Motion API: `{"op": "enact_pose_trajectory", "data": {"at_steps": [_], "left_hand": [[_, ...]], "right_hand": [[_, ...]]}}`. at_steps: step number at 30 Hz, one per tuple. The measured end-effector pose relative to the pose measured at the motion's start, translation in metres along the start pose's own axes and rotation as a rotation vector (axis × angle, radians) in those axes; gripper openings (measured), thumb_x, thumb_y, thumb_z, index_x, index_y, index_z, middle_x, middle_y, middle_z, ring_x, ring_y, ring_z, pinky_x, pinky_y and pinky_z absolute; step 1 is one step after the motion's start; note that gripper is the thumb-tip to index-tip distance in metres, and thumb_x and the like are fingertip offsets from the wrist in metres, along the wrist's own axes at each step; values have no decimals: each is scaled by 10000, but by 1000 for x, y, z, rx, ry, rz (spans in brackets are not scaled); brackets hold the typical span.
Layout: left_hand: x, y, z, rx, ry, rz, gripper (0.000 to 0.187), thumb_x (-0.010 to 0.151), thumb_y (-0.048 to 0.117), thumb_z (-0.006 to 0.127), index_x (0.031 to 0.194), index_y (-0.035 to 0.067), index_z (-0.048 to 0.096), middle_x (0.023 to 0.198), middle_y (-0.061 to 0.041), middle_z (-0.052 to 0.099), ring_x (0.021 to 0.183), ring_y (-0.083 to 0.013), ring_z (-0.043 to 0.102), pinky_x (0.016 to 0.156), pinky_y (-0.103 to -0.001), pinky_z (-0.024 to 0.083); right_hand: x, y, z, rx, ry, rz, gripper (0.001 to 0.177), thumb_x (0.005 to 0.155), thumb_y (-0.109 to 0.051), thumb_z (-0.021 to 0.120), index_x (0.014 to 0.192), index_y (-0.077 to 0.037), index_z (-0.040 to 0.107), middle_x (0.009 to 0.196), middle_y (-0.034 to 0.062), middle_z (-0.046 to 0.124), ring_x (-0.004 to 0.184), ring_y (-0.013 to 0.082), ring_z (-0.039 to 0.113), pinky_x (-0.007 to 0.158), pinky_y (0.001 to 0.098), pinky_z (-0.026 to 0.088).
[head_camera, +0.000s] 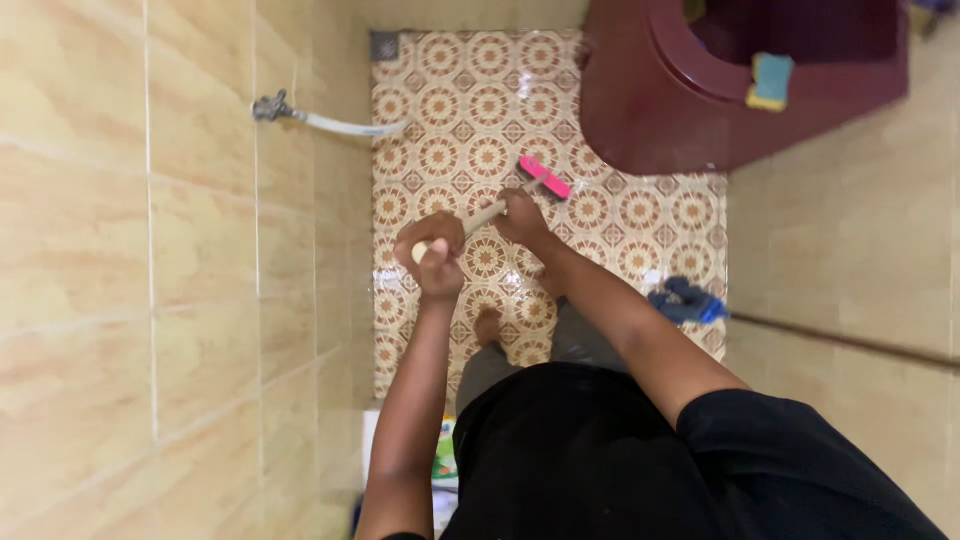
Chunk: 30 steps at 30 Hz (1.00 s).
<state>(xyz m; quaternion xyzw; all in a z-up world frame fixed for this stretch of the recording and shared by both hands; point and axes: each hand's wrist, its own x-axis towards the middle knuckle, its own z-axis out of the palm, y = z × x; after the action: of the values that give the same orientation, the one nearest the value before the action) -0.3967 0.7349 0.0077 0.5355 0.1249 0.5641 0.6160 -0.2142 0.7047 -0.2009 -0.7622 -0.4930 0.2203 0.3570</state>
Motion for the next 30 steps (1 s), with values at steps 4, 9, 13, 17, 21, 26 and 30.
{"op": "enact_pose_trajectory", "data": {"at_steps": [4, 9, 13, 17, 21, 26, 30], "left_hand": [[-45, -55, -10, 360, 273, 146, 362, 965, 244, 540, 711, -11, 499, 681, -84, 496, 606, -204, 471, 566, -361, 357], [-87, -85, 25, 392, 390, -87, 325, 903, 192, 492, 607, 57, 478, 549, 0, 458, 457, -142, 372, 433, -297, 287], [-82, -94, 53, 641, 353, -133, 327, 1004, 112, 499, 696, 23, 566, 597, -2, 487, 508, -117, 482, 517, -300, 362], [-74, -132, 70, 536, 211, -250, 210, 967, 19, 558, 785, -31, 649, 681, -36, 611, 525, -85, 525, 443, -283, 373], [-82, -166, 101, 417, 166, -221, 131, 979, 4, 622, 857, 0, 671, 767, -42, 626, 624, -89, 555, 518, -283, 414], [-141, -156, 108, 470, 212, -137, 185, 1048, 8, 646, 870, 50, 674, 721, -6, 614, 620, -77, 577, 600, -238, 443], [-250, -97, 77, 645, 458, -317, 161, 953, 31, 649, 1061, 42, 768, 773, -2, 676, 558, -74, 545, 452, -210, 401]], "right_hand": [[17, -27, -16, 3, -145, -21, 315, 945, -271, 784, 939, 10, 642, 977, 239, 655, 935, 413, 654, 840, 493, 529], [19, 28, -21, 34, -380, -145, 222, 841, -169, 720, 1018, -55, 651, 1126, 188, 686, 1062, 365, 711, 990, 430, 559], [45, 89, -13, -204, -488, -87, 249, 961, -220, 740, 1081, -22, 649, 1255, 252, 647, 1302, 397, 602, 1035, 463, 533], [90, 142, -20, -412, -653, -74, 323, 863, -127, 759, 1185, -116, 735, 1485, 170, 553, 1517, 394, 369, 1198, 400, 414], [122, 167, -44, -100, -725, 368, 544, 968, -183, 552, 1495, -134, 428, 1657, 225, 222, 1256, 405, 639, 1004, 461, 586], [94, 157, -38, -613, -836, 63, 706, 880, -234, 708, 1528, -209, 430, 1569, 305, 310, 1268, 437, 601, 1033, 564, 512], [-18, 131, 6, -632, -964, -275, 536, 905, -411, 727, 1376, -179, 618, 1366, 188, 668, 1311, 404, 596, 1050, 742, 423]]}}
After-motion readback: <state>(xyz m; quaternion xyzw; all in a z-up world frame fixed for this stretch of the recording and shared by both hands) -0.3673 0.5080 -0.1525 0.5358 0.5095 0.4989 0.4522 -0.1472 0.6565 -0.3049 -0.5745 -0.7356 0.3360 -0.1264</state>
